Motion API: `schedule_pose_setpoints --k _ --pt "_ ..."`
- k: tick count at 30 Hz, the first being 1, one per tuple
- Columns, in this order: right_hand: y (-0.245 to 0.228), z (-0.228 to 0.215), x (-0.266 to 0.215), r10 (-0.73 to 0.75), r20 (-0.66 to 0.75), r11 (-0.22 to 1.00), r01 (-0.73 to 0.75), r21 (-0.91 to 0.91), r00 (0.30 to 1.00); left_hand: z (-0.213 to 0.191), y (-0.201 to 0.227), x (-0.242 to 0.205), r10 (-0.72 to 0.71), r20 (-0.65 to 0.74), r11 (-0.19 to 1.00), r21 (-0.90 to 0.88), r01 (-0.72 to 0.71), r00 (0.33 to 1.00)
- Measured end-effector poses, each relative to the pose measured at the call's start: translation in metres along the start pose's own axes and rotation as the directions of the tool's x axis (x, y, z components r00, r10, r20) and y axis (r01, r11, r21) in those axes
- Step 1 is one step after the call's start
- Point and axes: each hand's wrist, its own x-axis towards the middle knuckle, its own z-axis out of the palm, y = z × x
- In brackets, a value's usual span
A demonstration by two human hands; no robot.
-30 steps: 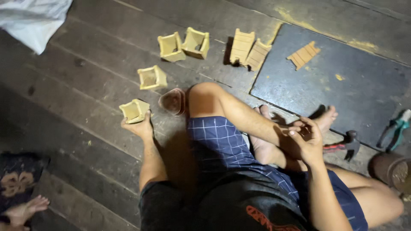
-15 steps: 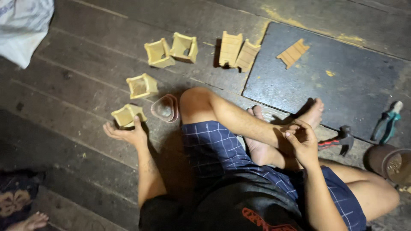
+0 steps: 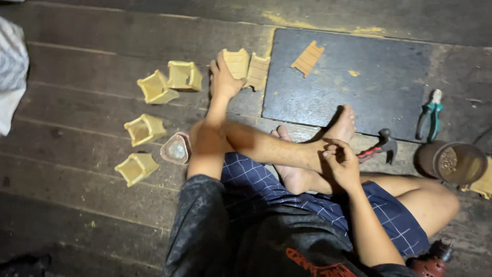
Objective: The person assembles small wooden components by hand and using a hammer, fitting notched pieces together and securing them on a wooden floor.
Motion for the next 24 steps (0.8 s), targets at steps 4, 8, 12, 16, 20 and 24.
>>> schedule_pose_setpoints --k 4,8,12,16,20,24 --pt "0.011 -0.004 -0.004 0.05 -0.027 0.995 -0.047 0.092 0.998 0.028 -0.006 0.024 -0.065 0.0 0.997 -0.03 0.065 0.998" --pt "-0.001 -0.004 -0.002 0.075 -0.012 0.989 -0.073 0.125 0.997 0.015 0.009 0.018 -0.077 0.028 0.997 0.016 0.077 0.997" --pt "-0.009 -0.004 0.006 -0.003 -0.004 0.997 0.002 -0.082 1.0 0.004 0.021 0.013 -0.064 0.033 0.996 -0.054 0.066 0.997" --pt "-0.021 -0.002 0.007 0.062 -0.03 0.998 -0.062 -0.014 0.998 -0.016 0.068 -0.035 -0.054 0.009 0.997 0.058 0.054 0.998" --pt "0.005 0.001 0.01 0.129 -0.011 0.969 -0.123 0.212 0.992 0.021 0.099 -0.079 0.378 -0.141 0.892 0.32 -0.319 0.915" --pt "0.011 0.001 0.014 0.144 -0.001 0.949 -0.138 0.285 0.99 0.108 0.06 -0.07 0.351 0.027 0.887 0.311 -0.342 0.936"
